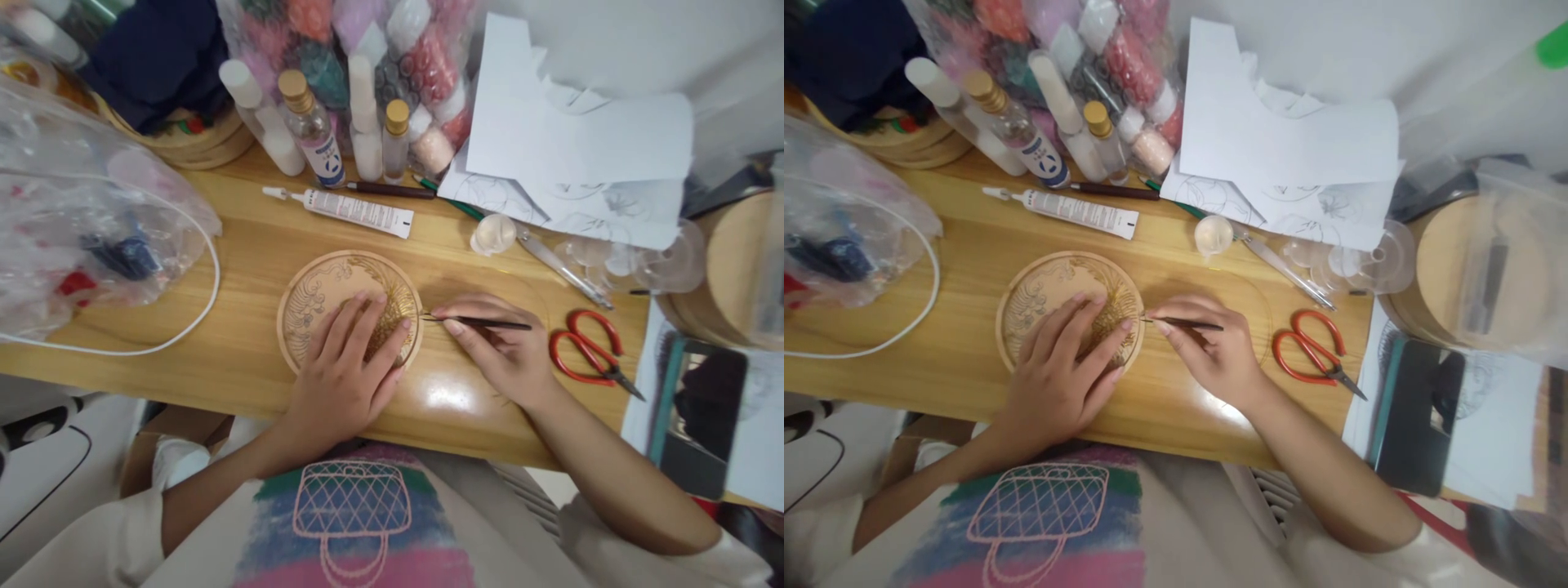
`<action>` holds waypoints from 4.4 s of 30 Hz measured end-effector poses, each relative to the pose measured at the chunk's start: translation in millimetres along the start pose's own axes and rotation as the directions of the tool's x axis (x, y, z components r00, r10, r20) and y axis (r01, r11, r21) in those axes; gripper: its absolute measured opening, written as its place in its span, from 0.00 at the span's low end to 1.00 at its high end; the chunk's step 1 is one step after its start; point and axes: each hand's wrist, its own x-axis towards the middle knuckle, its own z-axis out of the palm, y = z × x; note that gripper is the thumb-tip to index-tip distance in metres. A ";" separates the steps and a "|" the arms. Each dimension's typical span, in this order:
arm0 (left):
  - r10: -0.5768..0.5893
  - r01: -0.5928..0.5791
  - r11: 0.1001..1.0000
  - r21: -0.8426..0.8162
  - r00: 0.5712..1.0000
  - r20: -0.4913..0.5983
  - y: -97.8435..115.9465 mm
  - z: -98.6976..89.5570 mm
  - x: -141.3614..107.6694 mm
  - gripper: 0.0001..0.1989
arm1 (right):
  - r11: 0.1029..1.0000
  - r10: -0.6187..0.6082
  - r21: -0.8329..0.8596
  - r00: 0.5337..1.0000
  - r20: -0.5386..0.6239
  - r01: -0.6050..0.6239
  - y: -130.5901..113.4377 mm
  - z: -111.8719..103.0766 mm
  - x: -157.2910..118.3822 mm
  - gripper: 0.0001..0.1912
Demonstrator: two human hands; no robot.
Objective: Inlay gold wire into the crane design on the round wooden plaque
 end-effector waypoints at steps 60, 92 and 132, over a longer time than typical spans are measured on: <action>0.002 -0.003 1.000 -0.017 1.000 -0.025 0.8 0.6 2.0 0.21 | 0.996 0.058 0.073 0.998 0.024 -0.059 -3.5 5.2 0.7 0.07; -0.005 0.005 0.999 0.043 1.000 -0.001 3.1 -1.9 1.3 0.21 | 0.998 0.039 0.048 0.998 0.045 -0.041 -3.8 4.7 1.1 0.07; -0.026 0.028 0.999 0.029 0.996 -0.085 1.9 0.5 0.7 0.23 | 0.972 0.210 0.128 0.974 -0.083 -0.199 -1.4 7.2 -2.4 0.05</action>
